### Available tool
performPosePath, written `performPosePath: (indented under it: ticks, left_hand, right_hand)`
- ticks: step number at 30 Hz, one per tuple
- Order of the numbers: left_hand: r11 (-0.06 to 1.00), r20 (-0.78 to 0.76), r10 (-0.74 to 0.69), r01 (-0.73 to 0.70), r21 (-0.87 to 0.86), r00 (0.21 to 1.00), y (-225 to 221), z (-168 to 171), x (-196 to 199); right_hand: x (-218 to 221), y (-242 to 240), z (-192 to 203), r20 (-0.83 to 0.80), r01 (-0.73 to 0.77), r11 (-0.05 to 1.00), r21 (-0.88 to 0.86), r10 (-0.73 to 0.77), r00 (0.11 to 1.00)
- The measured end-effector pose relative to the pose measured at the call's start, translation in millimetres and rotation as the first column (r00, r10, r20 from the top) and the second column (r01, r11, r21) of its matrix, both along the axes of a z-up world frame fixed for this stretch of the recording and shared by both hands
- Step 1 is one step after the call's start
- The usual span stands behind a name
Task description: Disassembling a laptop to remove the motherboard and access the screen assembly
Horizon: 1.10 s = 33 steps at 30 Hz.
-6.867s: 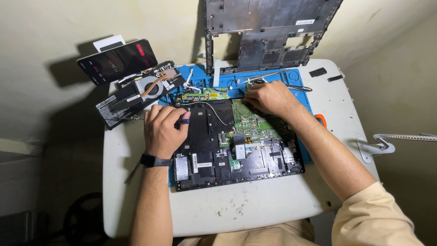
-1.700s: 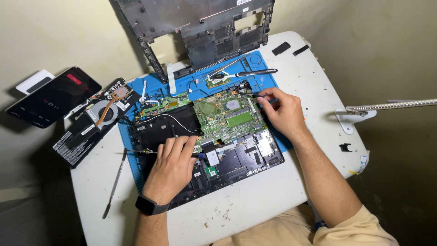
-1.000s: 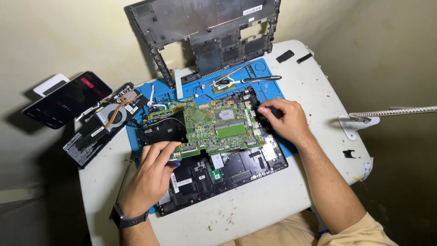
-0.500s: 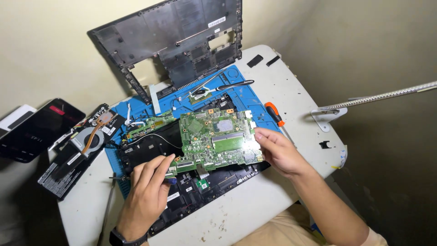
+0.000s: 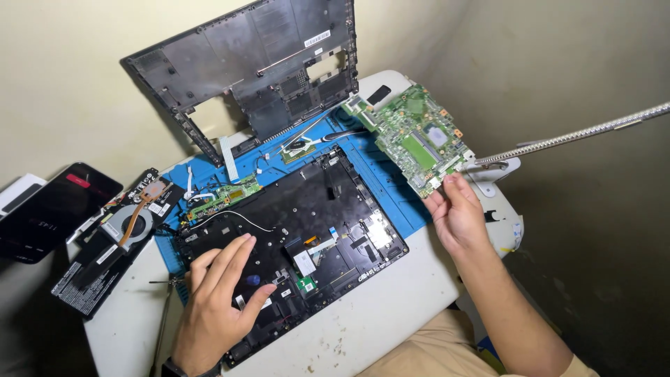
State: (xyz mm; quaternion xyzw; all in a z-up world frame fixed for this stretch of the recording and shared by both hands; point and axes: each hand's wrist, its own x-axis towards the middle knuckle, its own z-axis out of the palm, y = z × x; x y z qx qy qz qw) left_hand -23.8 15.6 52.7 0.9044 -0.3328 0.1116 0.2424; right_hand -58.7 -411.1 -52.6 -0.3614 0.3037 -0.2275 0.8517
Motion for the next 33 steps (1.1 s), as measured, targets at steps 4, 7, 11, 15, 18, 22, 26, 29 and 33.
performPosePath:
  ticks: [4,7,11,15,18,22,26,29,33]
  left_hand:
    - [1.0,-0.008,0.0,0.0,0.004,1.0,1.4,-1.2,2.3]
    - [1.0,-0.011,0.0,0.0,0.026,1.0,1.5,-1.9,3.0]
    - [1.0,-0.023,-0.003,0.003,0.019,1.0,0.8,-1.1,3.5]
    - [1.0,-0.042,-0.004,0.004,0.01,0.999,1.1,-0.9,4.2]
    - [1.0,-0.039,-0.011,0.011,-0.003,0.999,0.9,-2.1,4.6]
    - [1.0,-0.055,-0.007,0.008,0.015,0.998,1.4,-4.1,5.3]
    - [1.0,-0.06,-0.006,0.006,0.0,0.998,2.7,-5.3,5.8]
    - [1.0,-0.046,0.0,0.0,-0.005,0.999,3.5,-6.0,5.4]
    - [0.999,-0.023,-0.01,0.009,-0.035,1.0,4.5,-4.4,5.6]
  right_hand:
    - [12.2,-14.8,4.0,-0.084,0.086,0.996,-0.001,-0.085,0.993]
    - [21.6,-25.3,1.8,-0.138,0.151,0.988,0.036,-0.145,0.98]
    - [26.4,-32.7,-3.1,-0.18,0.161,0.986,-0.045,-0.167,0.969]
    - [22.2,-36.1,-7.0,-0.215,0.119,0.988,-0.1,-0.138,0.967]
    - [18.9,-36.1,-8.9,-0.224,0.098,0.98,-0.175,-0.137,0.965]
    - [14.1,-40.1,-3.6,-0.33,0.008,0.97,-0.242,-0.091,0.94]
    - [11.2,-52.1,-10.3,-0.376,-0.075,0.966,-0.247,-0.024,0.926]
    - [8.4,-45.7,4.4,-0.413,-0.103,0.96,-0.259,-0.013,0.91]
    - [5.3,-63.1,-5.9,-0.476,-0.197,0.949,-0.248,0.058,0.878]
